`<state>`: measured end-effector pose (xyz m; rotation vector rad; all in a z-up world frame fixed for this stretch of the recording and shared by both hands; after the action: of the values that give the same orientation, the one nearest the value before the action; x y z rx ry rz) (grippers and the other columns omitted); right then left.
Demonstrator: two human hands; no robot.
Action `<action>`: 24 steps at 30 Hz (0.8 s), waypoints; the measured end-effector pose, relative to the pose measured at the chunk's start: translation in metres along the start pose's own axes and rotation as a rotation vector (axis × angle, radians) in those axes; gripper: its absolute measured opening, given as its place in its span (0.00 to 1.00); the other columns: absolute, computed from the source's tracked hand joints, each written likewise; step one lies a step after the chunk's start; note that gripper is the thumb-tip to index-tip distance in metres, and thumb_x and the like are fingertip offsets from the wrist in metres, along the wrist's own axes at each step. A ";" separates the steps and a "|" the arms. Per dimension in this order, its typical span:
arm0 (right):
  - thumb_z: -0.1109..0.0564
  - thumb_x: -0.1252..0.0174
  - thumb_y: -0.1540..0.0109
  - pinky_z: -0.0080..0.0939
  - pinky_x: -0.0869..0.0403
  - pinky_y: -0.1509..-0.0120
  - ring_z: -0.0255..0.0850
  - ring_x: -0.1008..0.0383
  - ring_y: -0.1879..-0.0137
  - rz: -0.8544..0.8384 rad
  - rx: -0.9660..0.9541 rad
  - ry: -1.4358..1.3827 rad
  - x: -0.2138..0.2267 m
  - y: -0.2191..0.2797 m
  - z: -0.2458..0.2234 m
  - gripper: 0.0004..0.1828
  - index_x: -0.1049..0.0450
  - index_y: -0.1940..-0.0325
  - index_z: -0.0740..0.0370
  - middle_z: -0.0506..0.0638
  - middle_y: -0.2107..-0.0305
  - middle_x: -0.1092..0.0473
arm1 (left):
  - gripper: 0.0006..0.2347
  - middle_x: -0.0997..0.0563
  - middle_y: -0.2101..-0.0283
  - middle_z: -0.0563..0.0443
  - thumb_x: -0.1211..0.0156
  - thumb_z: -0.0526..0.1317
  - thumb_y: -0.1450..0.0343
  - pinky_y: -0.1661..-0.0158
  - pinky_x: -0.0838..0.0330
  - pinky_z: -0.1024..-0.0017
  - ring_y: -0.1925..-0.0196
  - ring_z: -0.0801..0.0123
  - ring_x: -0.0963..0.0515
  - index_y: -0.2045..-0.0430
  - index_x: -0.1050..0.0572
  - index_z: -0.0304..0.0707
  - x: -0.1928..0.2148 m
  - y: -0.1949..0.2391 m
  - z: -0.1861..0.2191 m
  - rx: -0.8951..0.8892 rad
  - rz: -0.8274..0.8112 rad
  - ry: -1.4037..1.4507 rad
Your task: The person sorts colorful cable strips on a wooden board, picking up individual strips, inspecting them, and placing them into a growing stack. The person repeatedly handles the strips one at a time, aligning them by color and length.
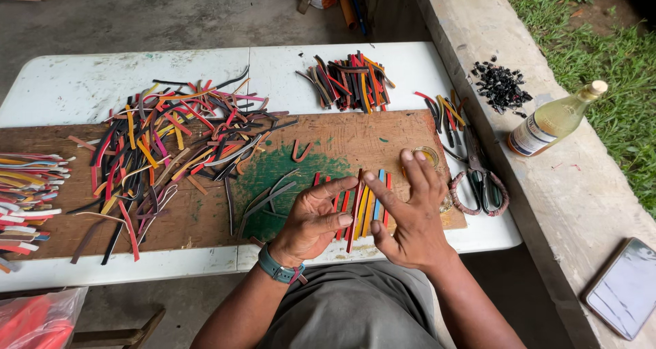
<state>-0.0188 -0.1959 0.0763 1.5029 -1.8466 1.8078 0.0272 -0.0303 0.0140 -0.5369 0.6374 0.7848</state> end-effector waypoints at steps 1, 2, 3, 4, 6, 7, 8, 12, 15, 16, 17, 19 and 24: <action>0.35 0.51 0.36 0.64 0.56 0.20 0.62 0.56 0.20 -0.002 -0.013 0.012 0.000 -0.002 0.002 0.32 0.31 0.28 0.43 0.64 0.25 0.53 | 0.24 0.23 0.38 0.42 0.37 0.24 0.30 0.38 0.26 0.62 0.40 0.63 0.21 0.36 0.31 0.30 0.000 0.000 0.001 0.002 -0.006 0.002; 0.36 0.51 0.36 0.64 0.56 0.20 0.62 0.56 0.20 -0.004 -0.025 0.024 0.000 -0.003 0.005 0.33 0.31 0.28 0.43 0.64 0.24 0.53 | 0.24 0.23 0.38 0.43 0.37 0.24 0.30 0.39 0.26 0.63 0.40 0.64 0.21 0.37 0.31 0.30 0.000 0.001 0.001 0.004 -0.013 0.004; 0.36 0.51 0.36 0.64 0.56 0.20 0.62 0.56 0.19 -0.008 -0.037 0.036 0.000 -0.004 0.007 0.33 0.31 0.28 0.44 0.65 0.24 0.54 | 0.24 0.23 0.38 0.42 0.37 0.24 0.30 0.39 0.25 0.63 0.40 0.63 0.21 0.36 0.31 0.30 -0.001 0.001 0.001 0.013 -0.015 0.001; 0.36 0.51 0.36 0.64 0.56 0.20 0.62 0.57 0.19 0.004 -0.030 0.014 0.002 -0.004 0.007 0.33 0.31 0.28 0.44 0.64 0.24 0.54 | 0.24 0.22 0.38 0.42 0.37 0.24 0.30 0.40 0.25 0.63 0.41 0.63 0.21 0.36 0.31 0.30 -0.001 0.003 0.001 0.023 -0.016 -0.002; 0.36 0.51 0.35 0.65 0.55 0.19 0.63 0.58 0.18 0.031 -0.007 -0.029 0.005 -0.005 0.008 0.32 0.31 0.28 0.43 0.64 0.24 0.55 | 0.24 0.22 0.38 0.42 0.37 0.24 0.30 0.39 0.25 0.64 0.41 0.63 0.21 0.36 0.30 0.30 -0.002 0.004 0.002 0.025 -0.020 -0.011; 0.36 0.51 0.36 0.65 0.55 0.19 0.62 0.57 0.19 0.005 -0.007 -0.018 0.004 -0.005 0.008 0.32 0.31 0.28 0.43 0.64 0.24 0.54 | 0.24 0.22 0.38 0.42 0.37 0.24 0.30 0.39 0.26 0.64 0.41 0.64 0.21 0.36 0.30 0.30 -0.002 0.004 0.003 0.024 -0.025 -0.018; 0.36 0.50 0.36 0.65 0.55 0.20 0.62 0.57 0.19 -0.020 -0.007 -0.006 0.003 -0.005 0.009 0.32 0.30 0.29 0.43 0.63 0.25 0.53 | 0.24 0.23 0.38 0.43 0.36 0.24 0.30 0.38 0.26 0.65 0.40 0.64 0.21 0.36 0.30 0.30 -0.002 0.004 0.003 0.023 -0.030 -0.024; 0.36 0.51 0.35 0.66 0.54 0.19 0.63 0.57 0.18 -0.035 0.041 -0.186 0.007 -0.002 0.004 0.33 0.33 0.27 0.44 0.66 0.24 0.54 | 0.25 0.23 0.38 0.44 0.36 0.24 0.30 0.38 0.27 0.66 0.39 0.66 0.22 0.36 0.30 0.30 0.001 0.001 0.000 0.016 -0.009 -0.012; 0.37 0.49 0.40 0.63 0.50 0.23 0.57 0.52 0.22 -0.065 0.164 -0.167 0.009 0.004 -0.008 0.32 0.28 0.32 0.40 0.58 0.27 0.47 | 0.25 0.24 0.37 0.46 0.36 0.23 0.31 0.38 0.27 0.67 0.39 0.68 0.23 0.36 0.30 0.30 0.006 -0.001 0.001 0.011 0.024 0.014; 0.37 0.49 0.40 0.63 0.50 0.24 0.56 0.52 0.22 -0.047 0.175 -0.157 0.010 0.004 -0.008 0.31 0.28 0.32 0.40 0.58 0.27 0.47 | 0.25 0.24 0.37 0.45 0.36 0.24 0.31 0.38 0.27 0.67 0.39 0.68 0.23 0.37 0.30 0.30 0.006 -0.002 0.002 0.008 0.024 0.018; 0.38 0.48 0.39 0.63 0.50 0.24 0.56 0.52 0.22 -0.031 0.180 -0.146 0.012 0.007 -0.009 0.30 0.27 0.33 0.39 0.57 0.27 0.47 | 0.24 0.24 0.38 0.44 0.36 0.24 0.31 0.39 0.26 0.67 0.39 0.68 0.23 0.37 0.30 0.29 0.007 -0.001 0.002 0.011 0.027 0.026; 0.38 0.47 0.39 0.63 0.50 0.24 0.57 0.53 0.22 -0.024 0.140 -0.111 0.012 0.011 -0.009 0.29 0.26 0.33 0.42 0.58 0.27 0.47 | 0.24 0.24 0.38 0.46 0.36 0.23 0.31 0.39 0.27 0.68 0.36 0.68 0.24 0.37 0.29 0.30 0.006 -0.002 0.002 -0.016 0.011 -0.018; 0.39 0.47 0.41 0.64 0.51 0.21 0.59 0.54 0.21 -0.041 0.124 -0.140 0.011 0.005 -0.010 0.29 0.25 0.35 0.41 0.61 0.27 0.48 | 0.24 0.23 0.38 0.46 0.36 0.24 0.31 0.39 0.27 0.65 0.37 0.66 0.24 0.38 0.29 0.29 0.001 -0.002 0.007 -0.012 0.013 -0.034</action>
<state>-0.0326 -0.1949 0.0836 1.7391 -1.7770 1.8741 0.0317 -0.0265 0.0188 -0.5291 0.6054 0.8090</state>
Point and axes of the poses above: each hand's wrist, its own y-axis away from the middle knuckle, its own x-axis out of the back of the hand, z = x × y, the point moved 6 cm from there along -y, towards the middle knuckle
